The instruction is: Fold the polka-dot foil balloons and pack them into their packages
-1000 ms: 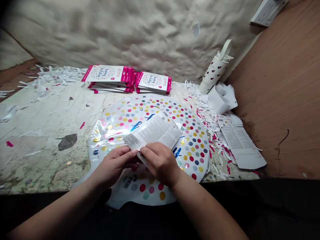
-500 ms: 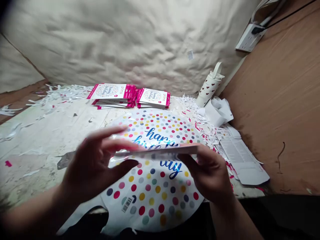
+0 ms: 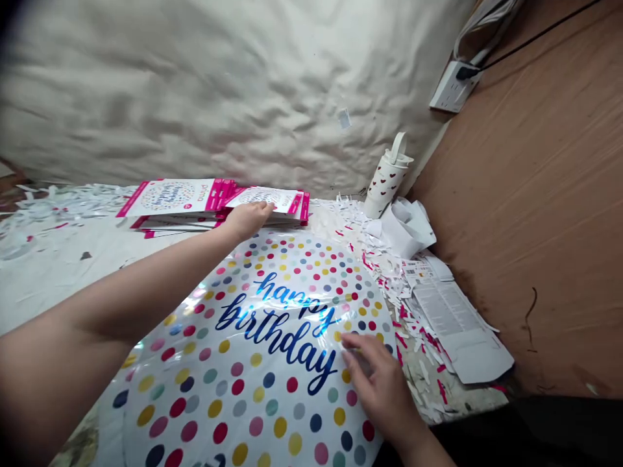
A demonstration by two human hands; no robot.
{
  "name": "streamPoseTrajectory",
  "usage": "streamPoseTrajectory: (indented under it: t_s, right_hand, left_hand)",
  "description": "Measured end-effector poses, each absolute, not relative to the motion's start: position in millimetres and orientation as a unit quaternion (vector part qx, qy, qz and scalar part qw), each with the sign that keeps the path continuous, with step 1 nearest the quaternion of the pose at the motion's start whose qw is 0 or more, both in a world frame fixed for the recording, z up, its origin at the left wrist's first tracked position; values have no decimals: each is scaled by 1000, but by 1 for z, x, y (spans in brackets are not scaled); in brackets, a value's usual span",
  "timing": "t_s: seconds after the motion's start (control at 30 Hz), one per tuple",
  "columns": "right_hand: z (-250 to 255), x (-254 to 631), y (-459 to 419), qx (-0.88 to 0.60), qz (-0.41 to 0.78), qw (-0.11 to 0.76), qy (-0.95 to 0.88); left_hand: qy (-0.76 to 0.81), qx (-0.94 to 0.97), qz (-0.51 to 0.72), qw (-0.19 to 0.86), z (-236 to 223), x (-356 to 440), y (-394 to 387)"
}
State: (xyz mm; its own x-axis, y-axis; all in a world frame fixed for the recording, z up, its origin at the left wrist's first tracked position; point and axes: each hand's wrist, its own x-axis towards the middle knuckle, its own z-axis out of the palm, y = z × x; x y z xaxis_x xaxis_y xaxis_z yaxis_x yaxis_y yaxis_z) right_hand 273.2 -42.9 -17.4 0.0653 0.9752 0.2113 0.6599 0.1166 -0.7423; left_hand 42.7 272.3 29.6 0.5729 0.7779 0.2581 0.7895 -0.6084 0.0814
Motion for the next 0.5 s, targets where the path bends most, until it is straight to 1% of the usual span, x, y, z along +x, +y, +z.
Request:
streamPoseTrajectory:
  t_s: [0.1, 0.17, 0.23, 0.3, 0.37, 0.4, 0.47, 0.5]
  right_hand:
    - [-23, 269, -65, -561, 181, 271, -761]
    - [-25, 266, -79, -495, 165, 192, -831]
    - [-25, 264, -90, -452, 139, 119, -873]
    - [-23, 262, -99, -429, 138, 70, -890]
    - [-16, 262, -103, -420, 184, 56, -887]
    - [-12, 263, -103, -422, 220, 59, -878]
    - [-5, 264, -102, -453, 288, 85, -839]
    - [-3, 264, -101, -475, 316, 100, -815]
  left_hand:
    - [-462, -881, -103, 10, 25, 51, 297]
    - [-465, -880, -99, 5, 30, 59, 297]
    - [-455, -884, -107, 1, 37, 69, 277]
    - [-425, -899, -103, -15, 45, 75, 234]
    - [-372, -924, -64, -63, 48, 69, 166]
    - [-326, -939, -28, -109, 48, 62, 127]
    - [-200, -941, 71, -265, 44, 41, 51]
    - [-163, -934, 93, -304, 40, 30, 18]
